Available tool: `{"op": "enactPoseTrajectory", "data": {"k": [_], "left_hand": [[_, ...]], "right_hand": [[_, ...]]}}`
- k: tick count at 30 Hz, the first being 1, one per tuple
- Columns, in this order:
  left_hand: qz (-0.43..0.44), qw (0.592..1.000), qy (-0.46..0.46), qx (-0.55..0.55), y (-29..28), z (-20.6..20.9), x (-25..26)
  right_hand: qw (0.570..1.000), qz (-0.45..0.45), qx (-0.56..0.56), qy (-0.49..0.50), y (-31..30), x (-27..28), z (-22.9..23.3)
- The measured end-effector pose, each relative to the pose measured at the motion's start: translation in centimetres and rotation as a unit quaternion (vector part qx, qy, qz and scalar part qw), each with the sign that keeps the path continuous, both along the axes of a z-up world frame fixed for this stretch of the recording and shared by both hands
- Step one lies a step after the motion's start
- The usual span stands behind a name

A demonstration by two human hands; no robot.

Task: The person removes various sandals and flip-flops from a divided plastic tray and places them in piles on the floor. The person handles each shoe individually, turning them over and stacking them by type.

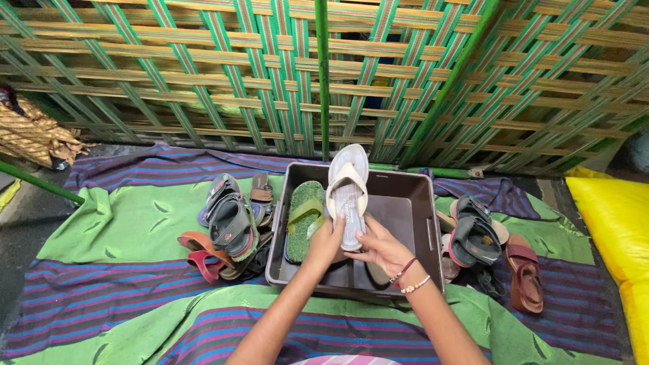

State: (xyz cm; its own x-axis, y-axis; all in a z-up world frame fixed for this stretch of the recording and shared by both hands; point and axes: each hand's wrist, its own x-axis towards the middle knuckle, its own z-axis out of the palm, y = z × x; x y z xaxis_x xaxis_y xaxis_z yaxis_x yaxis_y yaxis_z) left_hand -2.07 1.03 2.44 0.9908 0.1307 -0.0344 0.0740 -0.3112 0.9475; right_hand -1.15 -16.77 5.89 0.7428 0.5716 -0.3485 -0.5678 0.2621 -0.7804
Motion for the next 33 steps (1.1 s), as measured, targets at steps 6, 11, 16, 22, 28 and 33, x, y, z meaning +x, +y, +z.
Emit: {"op": "enactPoseTrajectory", "data": {"k": [6, 11, 16, 22, 28, 33], "left_hand": [[0.068, 0.996, -0.046, -0.027, -1.6, -1.9, -0.5], [0.101, 0.992, -0.054, -0.051, -2.7, -1.0, -1.1], [0.121, 0.987, -0.088, -0.065, -4.0, -0.3, -1.3], [0.114, 0.99, -0.07, -0.044, -5.3, -1.0, -0.3], [0.033, 0.998, -0.042, -0.036, -5.8, -1.2, 0.4], [-0.042, 0.997, -0.061, -0.025, -5.6, -1.0, 1.6]], "right_hand": [[0.997, -0.066, 0.021, -0.017, 0.2, -0.9, -0.2], [0.996, -0.078, 0.029, 0.012, -0.3, -1.5, -2.0], [0.991, -0.122, 0.053, 0.02, -0.8, -1.8, -3.9], [0.991, -0.111, 0.051, 0.053, -2.1, -2.0, -4.5], [0.99, -0.13, 0.043, 0.027, -4.0, -1.4, -3.8], [0.989, -0.138, 0.045, 0.002, -5.1, -0.5, -3.8]]}}
